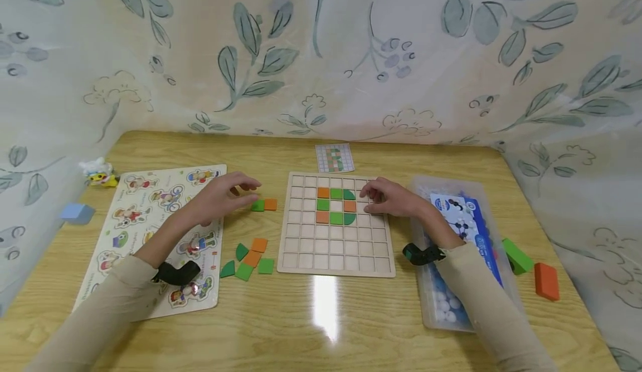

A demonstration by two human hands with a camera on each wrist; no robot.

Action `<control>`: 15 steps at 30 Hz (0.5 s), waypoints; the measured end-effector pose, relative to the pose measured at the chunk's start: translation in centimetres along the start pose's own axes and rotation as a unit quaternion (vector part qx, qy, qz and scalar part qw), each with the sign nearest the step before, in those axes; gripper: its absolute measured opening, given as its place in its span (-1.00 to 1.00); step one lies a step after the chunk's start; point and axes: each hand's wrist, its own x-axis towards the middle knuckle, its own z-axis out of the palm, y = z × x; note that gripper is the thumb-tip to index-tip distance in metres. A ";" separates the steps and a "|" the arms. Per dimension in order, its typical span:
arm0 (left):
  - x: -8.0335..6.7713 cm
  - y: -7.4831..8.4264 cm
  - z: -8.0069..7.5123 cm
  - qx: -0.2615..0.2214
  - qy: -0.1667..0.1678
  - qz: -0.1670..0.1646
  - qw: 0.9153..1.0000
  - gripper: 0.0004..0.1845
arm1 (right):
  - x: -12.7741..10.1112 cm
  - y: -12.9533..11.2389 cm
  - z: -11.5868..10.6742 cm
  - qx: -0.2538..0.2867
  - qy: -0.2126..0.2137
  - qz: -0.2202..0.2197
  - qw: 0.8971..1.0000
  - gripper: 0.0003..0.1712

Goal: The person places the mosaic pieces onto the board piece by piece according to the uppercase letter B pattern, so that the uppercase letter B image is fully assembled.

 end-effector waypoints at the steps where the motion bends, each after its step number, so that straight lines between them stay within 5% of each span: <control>1: -0.1 -0.5 -0.1 -0.006 -0.002 -0.001 1.000 -0.66 | 0.0 0.1 0.0 0.000 0.001 0.003 1.000 -0.67; 9: 0.1 -2.4 0.0 -0.061 -0.017 -0.027 0.998 -0.64 | -0.2 0.1 0.0 0.005 0.002 -0.001 1.000 -0.67; 15: 0.3 -2.9 0.2 -0.110 0.008 -0.063 0.992 -0.61 | -0.1 0.0 -0.1 0.006 0.003 -0.010 1.000 -0.67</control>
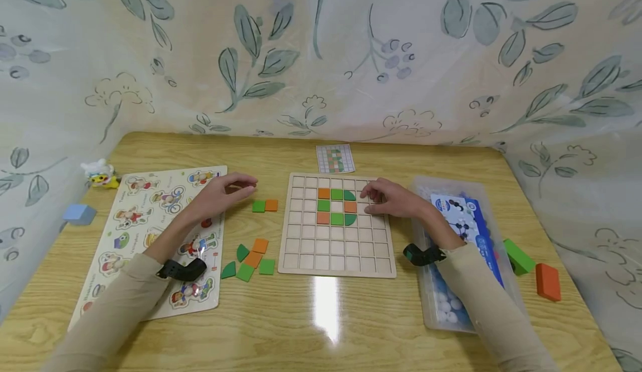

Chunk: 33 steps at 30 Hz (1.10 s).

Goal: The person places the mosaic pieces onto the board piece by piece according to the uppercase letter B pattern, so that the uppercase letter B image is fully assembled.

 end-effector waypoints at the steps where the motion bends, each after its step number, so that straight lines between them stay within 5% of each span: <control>1: -0.1 0.0 0.0 0.001 0.002 -0.002 1.000 -0.61 | 0.0 0.0 0.0 0.001 -0.001 0.002 1.000 -0.67; 18: -0.4 -0.1 0.4 0.057 -0.068 0.024 0.996 -0.61 | 0.1 -0.2 -0.2 -0.001 -0.001 0.009 1.000 -0.67; 33: -0.3 -0.6 0.8 0.089 -0.075 0.080 0.990 -0.55 | -0.1 0.1 -0.1 -0.002 -0.004 -0.005 1.000 -0.65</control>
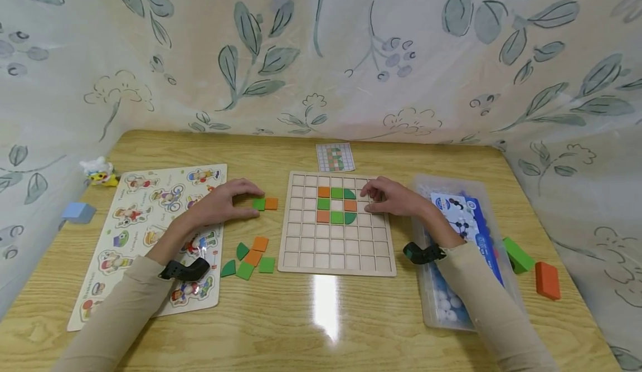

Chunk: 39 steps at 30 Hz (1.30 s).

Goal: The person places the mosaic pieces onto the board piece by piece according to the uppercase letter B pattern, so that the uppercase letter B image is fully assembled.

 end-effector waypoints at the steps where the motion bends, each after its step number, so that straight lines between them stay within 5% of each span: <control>1: 0.0 -0.1 0.0 0.001 0.001 0.000 1.000 -0.55 | 0.0 0.0 0.0 0.002 0.000 0.000 1.000 -0.65; 39: 0.0 0.2 0.2 0.013 0.009 -0.001 1.000 -0.59 | -0.1 -0.2 0.0 0.009 0.002 0.005 1.000 -0.67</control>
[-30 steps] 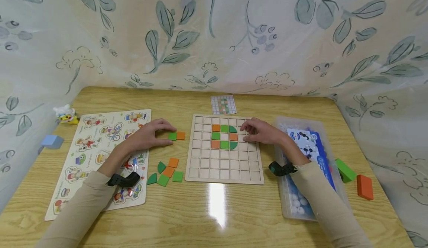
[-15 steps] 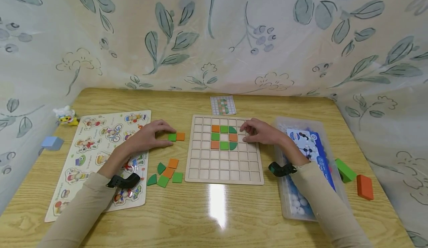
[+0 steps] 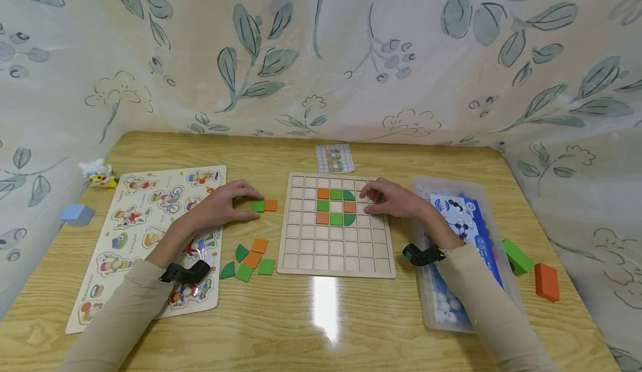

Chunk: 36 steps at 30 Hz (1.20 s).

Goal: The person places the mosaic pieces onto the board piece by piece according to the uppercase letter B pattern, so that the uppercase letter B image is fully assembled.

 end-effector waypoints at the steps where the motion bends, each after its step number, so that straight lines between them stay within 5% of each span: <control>1: 0.0 0.0 0.0 0.000 0.000 0.000 1.000 -0.59 | 0.0 0.0 0.0 0.000 -0.002 0.004 1.000 -0.66; 20: -0.1 0.2 -0.1 0.003 0.004 0.006 1.000 -0.70 | 0.1 -0.3 0.0 -0.001 -0.004 0.011 1.000 -0.67; 25: 0.3 0.5 -0.1 -0.018 0.012 -0.026 0.999 -0.70 | 0.1 -0.1 0.1 0.002 -0.006 0.012 1.000 -0.68; 31: 1.5 3.2 0.4 -0.052 0.041 -0.030 0.997 -0.68 | 0.1 0.0 0.0 0.003 -0.004 0.010 1.000 -0.68; 36: 2.9 7.1 3.1 -0.032 0.001 0.016 0.999 -0.66 | 0.2 0.0 0.0 0.002 -0.003 0.009 1.000 -0.67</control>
